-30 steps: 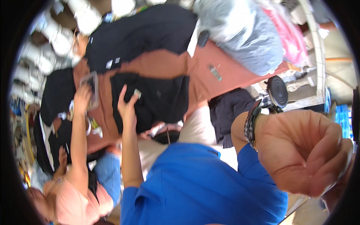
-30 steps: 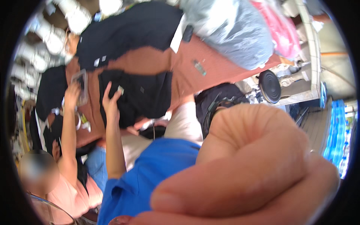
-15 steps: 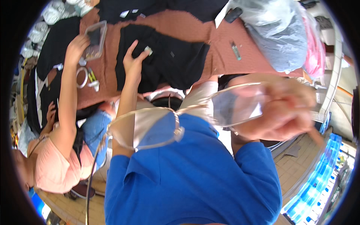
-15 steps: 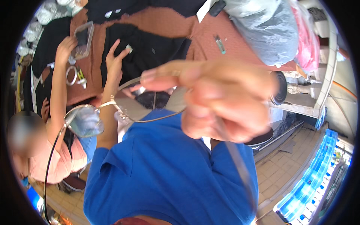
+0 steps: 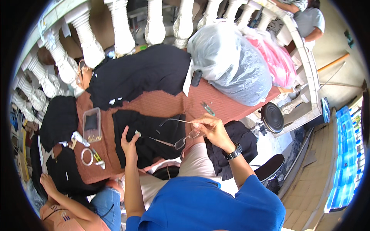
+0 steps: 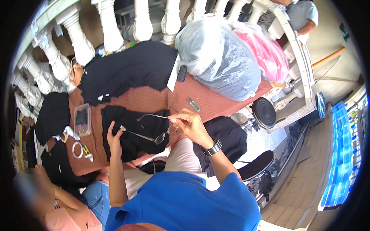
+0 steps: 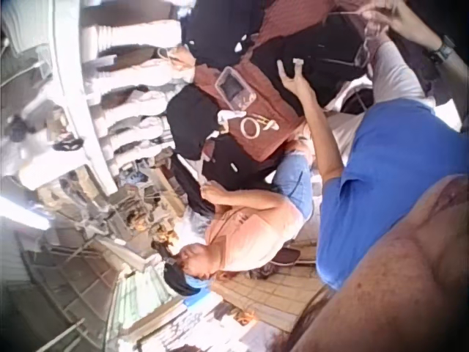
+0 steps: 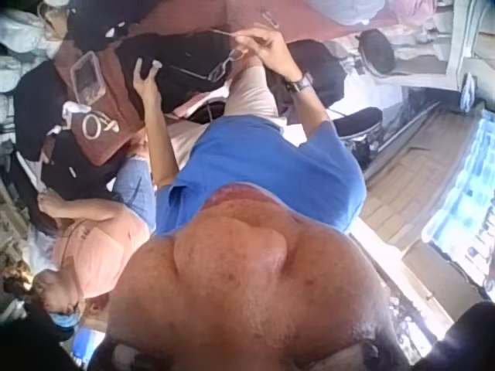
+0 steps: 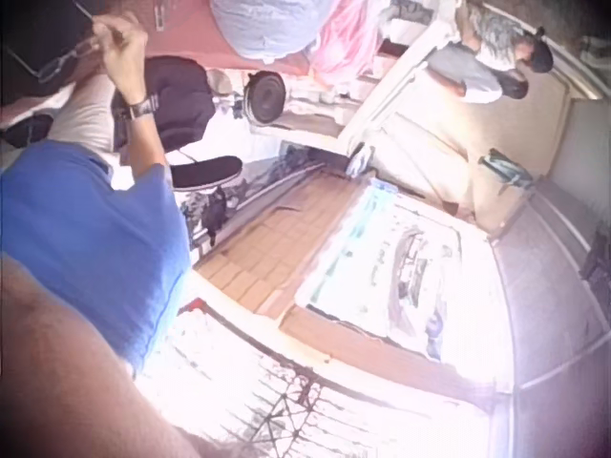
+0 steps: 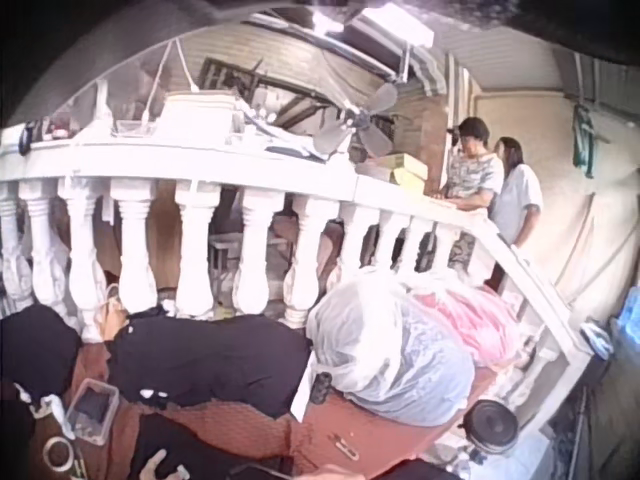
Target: The person prepares black fabric garment pieces on a table by using a template to mark or position elements, handling small components and thread, and working alongside another person doing similar tasks.
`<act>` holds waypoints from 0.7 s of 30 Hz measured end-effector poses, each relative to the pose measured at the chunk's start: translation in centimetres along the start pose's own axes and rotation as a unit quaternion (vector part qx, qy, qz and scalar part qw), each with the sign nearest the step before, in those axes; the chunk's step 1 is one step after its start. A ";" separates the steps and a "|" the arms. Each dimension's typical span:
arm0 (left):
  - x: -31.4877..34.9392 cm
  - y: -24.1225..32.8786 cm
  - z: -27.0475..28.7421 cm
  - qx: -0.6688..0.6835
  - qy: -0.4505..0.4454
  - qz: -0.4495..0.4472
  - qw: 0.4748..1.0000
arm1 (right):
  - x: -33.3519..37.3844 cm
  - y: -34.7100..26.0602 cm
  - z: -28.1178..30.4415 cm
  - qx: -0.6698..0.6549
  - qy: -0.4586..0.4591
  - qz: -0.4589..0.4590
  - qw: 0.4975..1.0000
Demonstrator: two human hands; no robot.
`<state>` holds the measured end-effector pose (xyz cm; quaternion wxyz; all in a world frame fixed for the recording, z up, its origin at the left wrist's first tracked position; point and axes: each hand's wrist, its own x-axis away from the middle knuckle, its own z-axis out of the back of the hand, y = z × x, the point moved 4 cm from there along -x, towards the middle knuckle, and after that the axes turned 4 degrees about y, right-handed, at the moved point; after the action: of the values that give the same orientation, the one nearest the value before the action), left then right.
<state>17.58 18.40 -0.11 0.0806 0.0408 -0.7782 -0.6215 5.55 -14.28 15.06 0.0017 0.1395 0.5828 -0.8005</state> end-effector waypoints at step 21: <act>-0.1 0.6 0.7 -0.005 -0.002 -0.042 0.999 | -7.8 19.1 5.9 -0.376 0.379 -0.176 0.827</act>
<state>17.55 19.26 0.36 0.0535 0.0719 -0.7731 -0.6279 14.91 -27.20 0.65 -0.3082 0.3152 0.8084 -0.3901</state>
